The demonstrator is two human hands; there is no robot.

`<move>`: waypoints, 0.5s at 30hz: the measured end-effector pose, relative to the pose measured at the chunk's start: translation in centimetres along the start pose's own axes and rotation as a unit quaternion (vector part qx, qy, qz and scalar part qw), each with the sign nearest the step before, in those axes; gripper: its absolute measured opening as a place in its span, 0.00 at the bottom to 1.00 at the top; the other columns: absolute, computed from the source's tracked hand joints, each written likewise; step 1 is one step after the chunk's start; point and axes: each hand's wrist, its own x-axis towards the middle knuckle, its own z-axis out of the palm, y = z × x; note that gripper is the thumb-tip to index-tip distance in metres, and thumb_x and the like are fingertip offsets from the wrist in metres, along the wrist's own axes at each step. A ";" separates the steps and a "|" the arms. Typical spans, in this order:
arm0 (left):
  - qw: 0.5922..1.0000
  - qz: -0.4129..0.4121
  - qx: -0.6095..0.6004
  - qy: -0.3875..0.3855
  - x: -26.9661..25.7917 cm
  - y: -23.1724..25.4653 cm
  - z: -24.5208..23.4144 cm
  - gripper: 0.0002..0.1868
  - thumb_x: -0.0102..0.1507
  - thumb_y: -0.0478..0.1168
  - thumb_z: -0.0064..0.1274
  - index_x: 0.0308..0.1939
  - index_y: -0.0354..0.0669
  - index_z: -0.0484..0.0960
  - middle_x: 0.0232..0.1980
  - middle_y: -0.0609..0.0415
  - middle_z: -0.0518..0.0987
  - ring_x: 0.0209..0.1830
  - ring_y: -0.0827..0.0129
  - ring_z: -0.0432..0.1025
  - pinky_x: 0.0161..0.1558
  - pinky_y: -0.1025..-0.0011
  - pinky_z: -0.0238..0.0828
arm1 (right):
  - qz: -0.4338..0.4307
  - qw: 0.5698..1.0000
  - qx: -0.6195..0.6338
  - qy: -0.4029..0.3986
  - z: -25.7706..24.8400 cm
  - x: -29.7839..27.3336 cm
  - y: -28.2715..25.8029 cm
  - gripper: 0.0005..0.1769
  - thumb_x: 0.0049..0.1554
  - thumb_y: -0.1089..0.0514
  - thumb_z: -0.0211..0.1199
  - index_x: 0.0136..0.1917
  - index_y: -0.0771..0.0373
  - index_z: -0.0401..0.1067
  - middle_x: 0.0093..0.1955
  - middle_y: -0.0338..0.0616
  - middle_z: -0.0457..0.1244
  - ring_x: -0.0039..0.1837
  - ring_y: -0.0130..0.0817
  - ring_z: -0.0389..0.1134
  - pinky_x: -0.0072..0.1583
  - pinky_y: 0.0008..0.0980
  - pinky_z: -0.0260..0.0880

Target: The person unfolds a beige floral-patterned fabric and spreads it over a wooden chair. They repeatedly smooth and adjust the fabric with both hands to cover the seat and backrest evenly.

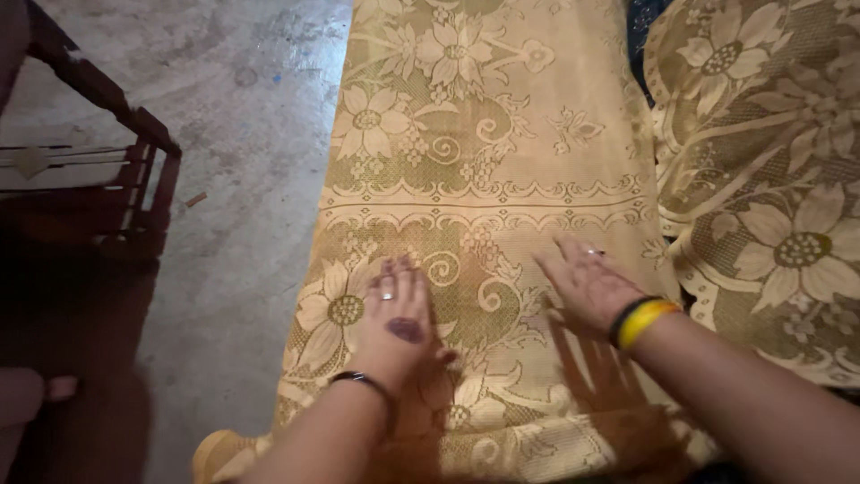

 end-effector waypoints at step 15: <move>0.886 0.433 -0.034 0.163 -4.0 1.1 10.6 0.39 0.70 0.62 0.38 0.78 0.46 0.52 0.79 0.25 0.42 0.78 0.33 0.36 0.70 0.28 0.28 | -0.168 0.881 -0.142 -0.420 3.4 -10.4 -3.0 0.36 0.70 0.41 0.42 0.86 0.39 0.33 0.89 0.51 0.20 0.83 0.83 0.27 0.71 0.83 0.46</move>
